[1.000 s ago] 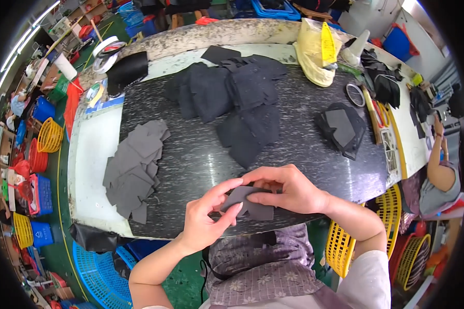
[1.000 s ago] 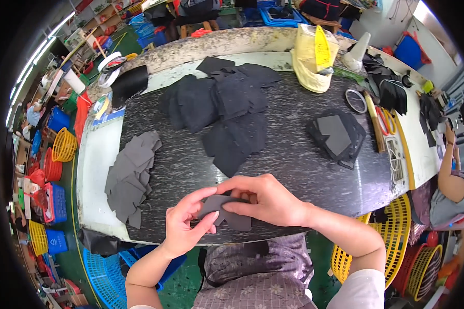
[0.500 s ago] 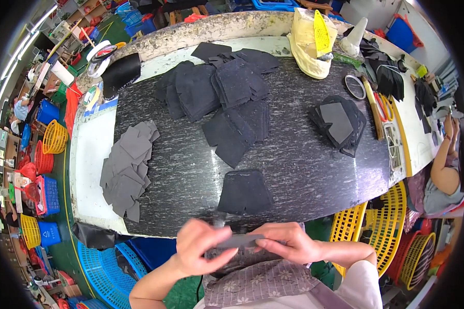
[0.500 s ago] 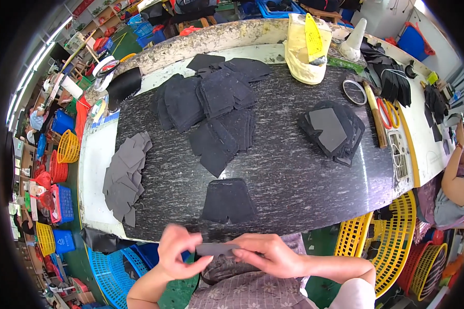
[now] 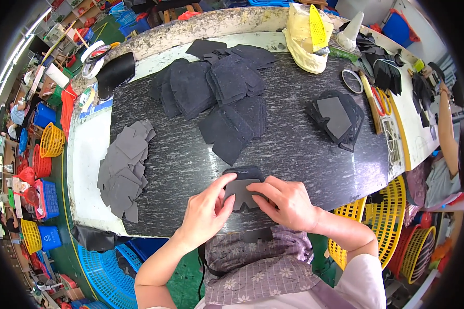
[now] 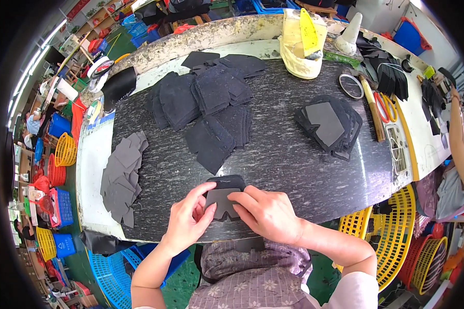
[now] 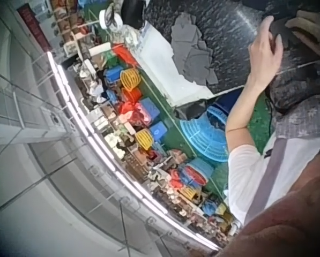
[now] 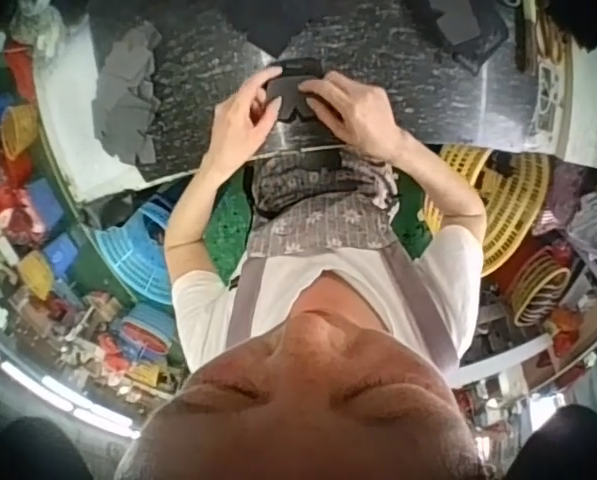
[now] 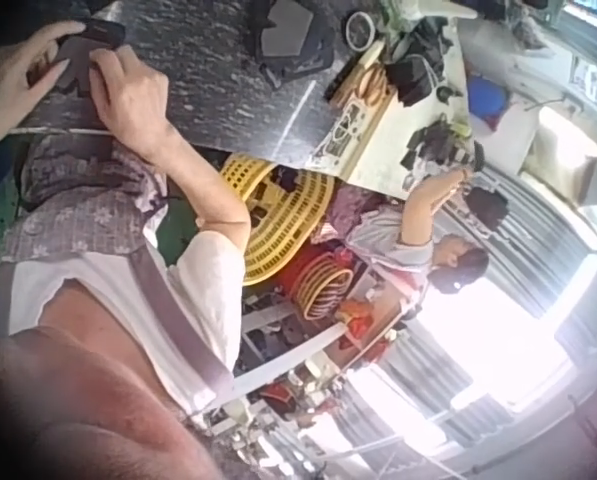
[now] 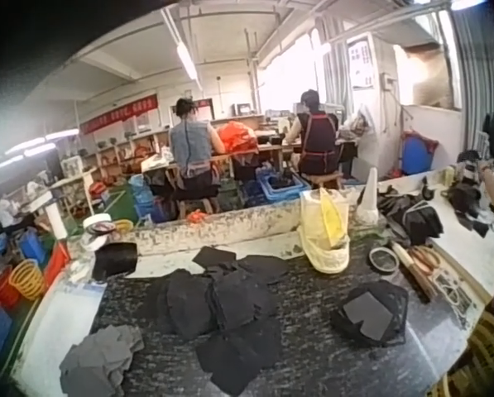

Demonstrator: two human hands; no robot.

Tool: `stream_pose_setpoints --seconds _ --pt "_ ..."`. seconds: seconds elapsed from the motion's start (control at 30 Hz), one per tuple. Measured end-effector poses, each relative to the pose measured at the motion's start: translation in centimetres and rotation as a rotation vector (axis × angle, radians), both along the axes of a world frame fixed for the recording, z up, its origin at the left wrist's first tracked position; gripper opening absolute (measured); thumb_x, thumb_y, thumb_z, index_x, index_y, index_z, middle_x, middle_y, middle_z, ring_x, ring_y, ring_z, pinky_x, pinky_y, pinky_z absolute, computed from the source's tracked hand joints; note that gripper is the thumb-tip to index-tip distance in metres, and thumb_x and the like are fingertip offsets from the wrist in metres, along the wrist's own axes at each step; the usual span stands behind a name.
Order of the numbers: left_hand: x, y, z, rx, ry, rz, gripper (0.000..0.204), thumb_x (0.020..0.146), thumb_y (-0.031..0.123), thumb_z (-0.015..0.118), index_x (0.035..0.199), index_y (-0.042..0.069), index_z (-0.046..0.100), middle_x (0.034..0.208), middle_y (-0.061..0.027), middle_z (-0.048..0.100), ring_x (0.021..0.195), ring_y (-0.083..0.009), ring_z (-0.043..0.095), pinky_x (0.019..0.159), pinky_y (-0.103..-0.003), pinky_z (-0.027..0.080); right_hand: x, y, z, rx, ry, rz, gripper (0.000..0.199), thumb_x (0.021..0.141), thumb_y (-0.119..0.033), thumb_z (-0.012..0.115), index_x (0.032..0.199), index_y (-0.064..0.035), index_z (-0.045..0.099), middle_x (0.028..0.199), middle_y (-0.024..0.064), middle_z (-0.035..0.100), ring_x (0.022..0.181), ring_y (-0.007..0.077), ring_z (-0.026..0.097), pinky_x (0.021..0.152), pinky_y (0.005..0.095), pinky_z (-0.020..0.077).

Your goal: Sort and inspect cut-out shoe components at a manufacturing workbench.

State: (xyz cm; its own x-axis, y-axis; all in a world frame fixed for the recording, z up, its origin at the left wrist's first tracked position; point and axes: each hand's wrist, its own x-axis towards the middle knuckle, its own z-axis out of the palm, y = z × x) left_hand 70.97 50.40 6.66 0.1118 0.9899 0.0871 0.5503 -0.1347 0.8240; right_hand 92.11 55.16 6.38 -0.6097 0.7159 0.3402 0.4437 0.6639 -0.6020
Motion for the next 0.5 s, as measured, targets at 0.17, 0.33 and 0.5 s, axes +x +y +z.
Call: stream_pose_setpoints --seconds 0.17,0.33,0.5 --pt "-0.2 -0.2 -1.1 0.41 0.509 -0.021 0.029 0.08 0.012 0.073 0.107 0.011 0.062 0.066 -0.0022 0.054 0.054 -0.0192 0.06 0.05 -0.032 0.047 -0.2 3.2 1.5 0.271 -0.22 0.004 0.021 0.076 -0.008 0.072 0.096 -0.0088 0.065 0.082 0.004 0.057 0.065 0.0207 0.061 0.056 0.0332 0.051" --pt "-0.7 0.3 -0.7 0.481 0.521 0.011 0.03 0.079 0.02 0.076 0.102 0.009 0.062 0.069 -0.0018 0.056 0.054 -0.0185 0.057 0.051 -0.033 0.044 -5.6 6.6 0.7 0.466 -0.172 0.053 0.02 0.077 -0.008 0.072 0.095 0.0001 0.067 0.112 0.0092 0.065 0.091 0.0275 0.065 0.078 0.0361 0.0546" --pt "-1.5 2.2 1.4 0.566 0.316 -0.043 0.028 0.077 0.01 0.077 0.101 0.004 0.065 0.094 -0.0105 0.064 0.086 -0.0277 0.065 0.074 -0.038 0.054 -5.1 8.2 0.2 0.168 0.145 0.109 0.011 0.08 -0.003 0.066 0.09 0.0011 0.07 0.101 0.015 0.07 0.085 0.0279 0.067 0.077 0.0363 0.0553"
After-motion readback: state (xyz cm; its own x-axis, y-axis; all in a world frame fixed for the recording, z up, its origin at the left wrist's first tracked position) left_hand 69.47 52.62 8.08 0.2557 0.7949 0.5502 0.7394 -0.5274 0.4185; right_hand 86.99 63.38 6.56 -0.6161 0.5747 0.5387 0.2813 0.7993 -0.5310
